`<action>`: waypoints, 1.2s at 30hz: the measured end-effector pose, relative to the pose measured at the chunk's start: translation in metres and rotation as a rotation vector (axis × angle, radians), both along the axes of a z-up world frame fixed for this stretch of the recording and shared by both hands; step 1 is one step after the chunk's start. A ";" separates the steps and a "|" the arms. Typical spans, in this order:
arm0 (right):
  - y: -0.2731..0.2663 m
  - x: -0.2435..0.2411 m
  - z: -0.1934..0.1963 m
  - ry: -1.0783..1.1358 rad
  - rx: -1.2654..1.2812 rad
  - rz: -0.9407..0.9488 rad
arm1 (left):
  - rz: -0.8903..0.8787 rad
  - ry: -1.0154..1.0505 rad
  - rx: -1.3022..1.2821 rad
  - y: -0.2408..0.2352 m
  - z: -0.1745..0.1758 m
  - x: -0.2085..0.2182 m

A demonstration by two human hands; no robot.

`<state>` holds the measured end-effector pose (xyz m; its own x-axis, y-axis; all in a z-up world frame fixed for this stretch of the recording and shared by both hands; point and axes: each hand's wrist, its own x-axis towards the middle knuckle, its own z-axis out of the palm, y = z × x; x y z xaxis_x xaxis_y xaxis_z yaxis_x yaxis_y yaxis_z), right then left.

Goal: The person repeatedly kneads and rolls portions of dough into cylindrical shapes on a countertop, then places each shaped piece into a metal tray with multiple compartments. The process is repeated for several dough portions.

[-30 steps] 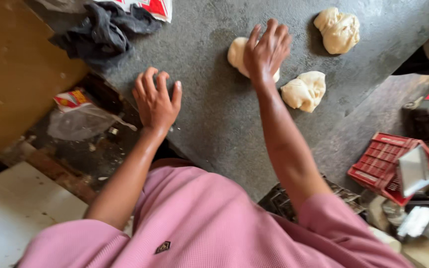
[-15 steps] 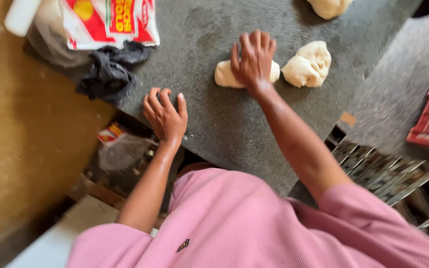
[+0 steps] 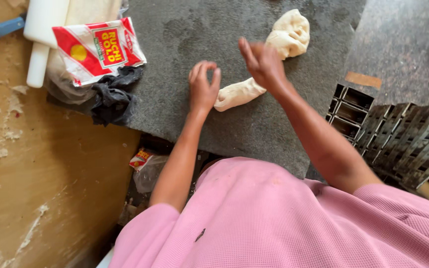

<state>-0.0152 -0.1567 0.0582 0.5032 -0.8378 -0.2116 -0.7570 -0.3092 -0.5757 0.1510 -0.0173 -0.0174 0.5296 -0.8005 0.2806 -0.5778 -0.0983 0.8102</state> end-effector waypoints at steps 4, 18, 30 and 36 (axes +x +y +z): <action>-0.009 0.006 0.013 -0.030 -0.496 0.274 | 0.134 -0.172 0.078 -0.024 0.026 -0.042; 0.016 0.009 -0.051 -0.036 -0.408 0.088 | -0.043 -0.356 0.465 -0.057 0.018 -0.039; -0.017 -0.059 -0.027 -0.883 0.273 -0.500 | 0.370 -0.038 -0.053 -0.007 0.014 0.003; 0.020 -0.069 -0.040 -0.348 0.250 -0.483 | 0.229 -0.115 0.183 0.027 0.015 -0.033</action>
<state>-0.0845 -0.1371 0.0178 0.1563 -0.9338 -0.3218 -0.5333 0.1944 -0.8233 0.1178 0.0094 -0.0019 0.6752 -0.7068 0.2110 -0.6104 -0.3747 0.6979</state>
